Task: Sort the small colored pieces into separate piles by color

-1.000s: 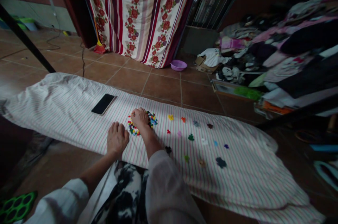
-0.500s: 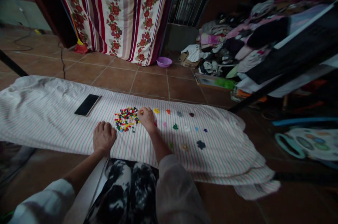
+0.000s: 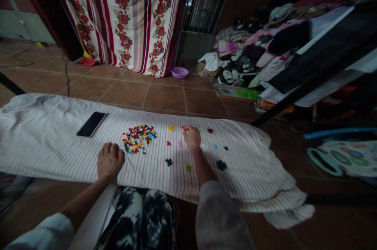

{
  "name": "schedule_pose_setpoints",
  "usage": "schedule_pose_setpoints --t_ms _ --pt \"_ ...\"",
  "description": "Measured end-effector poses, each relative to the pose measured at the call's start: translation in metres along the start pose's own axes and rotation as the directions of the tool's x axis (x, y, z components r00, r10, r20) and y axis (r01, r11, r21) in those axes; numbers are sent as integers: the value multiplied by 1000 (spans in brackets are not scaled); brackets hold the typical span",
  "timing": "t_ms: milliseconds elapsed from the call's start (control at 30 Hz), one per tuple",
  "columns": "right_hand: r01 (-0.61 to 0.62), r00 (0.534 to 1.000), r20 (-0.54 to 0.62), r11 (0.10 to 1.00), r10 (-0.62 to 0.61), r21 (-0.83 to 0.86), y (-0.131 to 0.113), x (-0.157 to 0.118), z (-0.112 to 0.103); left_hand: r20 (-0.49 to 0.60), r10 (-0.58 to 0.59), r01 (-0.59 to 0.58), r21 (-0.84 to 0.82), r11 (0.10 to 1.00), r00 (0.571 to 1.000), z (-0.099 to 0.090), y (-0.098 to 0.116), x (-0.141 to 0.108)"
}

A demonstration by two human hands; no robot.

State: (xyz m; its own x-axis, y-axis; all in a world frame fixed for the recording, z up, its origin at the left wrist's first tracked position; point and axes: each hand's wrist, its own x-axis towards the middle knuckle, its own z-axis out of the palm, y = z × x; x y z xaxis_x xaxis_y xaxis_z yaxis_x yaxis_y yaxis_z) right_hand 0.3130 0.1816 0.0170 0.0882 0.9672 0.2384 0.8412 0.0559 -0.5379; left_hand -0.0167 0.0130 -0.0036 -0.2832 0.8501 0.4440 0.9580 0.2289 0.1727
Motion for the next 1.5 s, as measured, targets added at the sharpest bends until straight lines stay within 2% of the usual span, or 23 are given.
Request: schedule_pose_setpoints --t_ms 100,200,467,733,933,1167,1300,1500 --pt "93 994 -55 993 -97 -70 1 2 6 -6 1 -1 -3 1000 1000 0 0 0" --pt "127 987 -88 988 -134 -84 2 2 15 -1 -10 10 -17 1000 1000 -1 1 0" --pt "138 985 -88 984 -147 -109 11 3 27 -17 -16 16 -13 1000 1000 -1 2 0" --pt "167 983 -62 979 -175 -118 14 3 30 15 -12 12 17 1000 1000 0 1 0" --pt "137 986 -82 987 -144 -84 11 2 28 2 -18 18 14 1000 1000 4 -1 -1" --pt "185 972 -135 981 -191 -56 0 1 25 -11 -15 15 6 1000 1000 3 -1 -1" --pt "279 949 -155 960 -275 5 -14 -4 34 2 -23 23 -3 1000 1000 4 -1 -1" --pt "377 926 -79 920 -370 111 -51 -19 50 24 -47 48 -4 999 999 4 -1 -1"
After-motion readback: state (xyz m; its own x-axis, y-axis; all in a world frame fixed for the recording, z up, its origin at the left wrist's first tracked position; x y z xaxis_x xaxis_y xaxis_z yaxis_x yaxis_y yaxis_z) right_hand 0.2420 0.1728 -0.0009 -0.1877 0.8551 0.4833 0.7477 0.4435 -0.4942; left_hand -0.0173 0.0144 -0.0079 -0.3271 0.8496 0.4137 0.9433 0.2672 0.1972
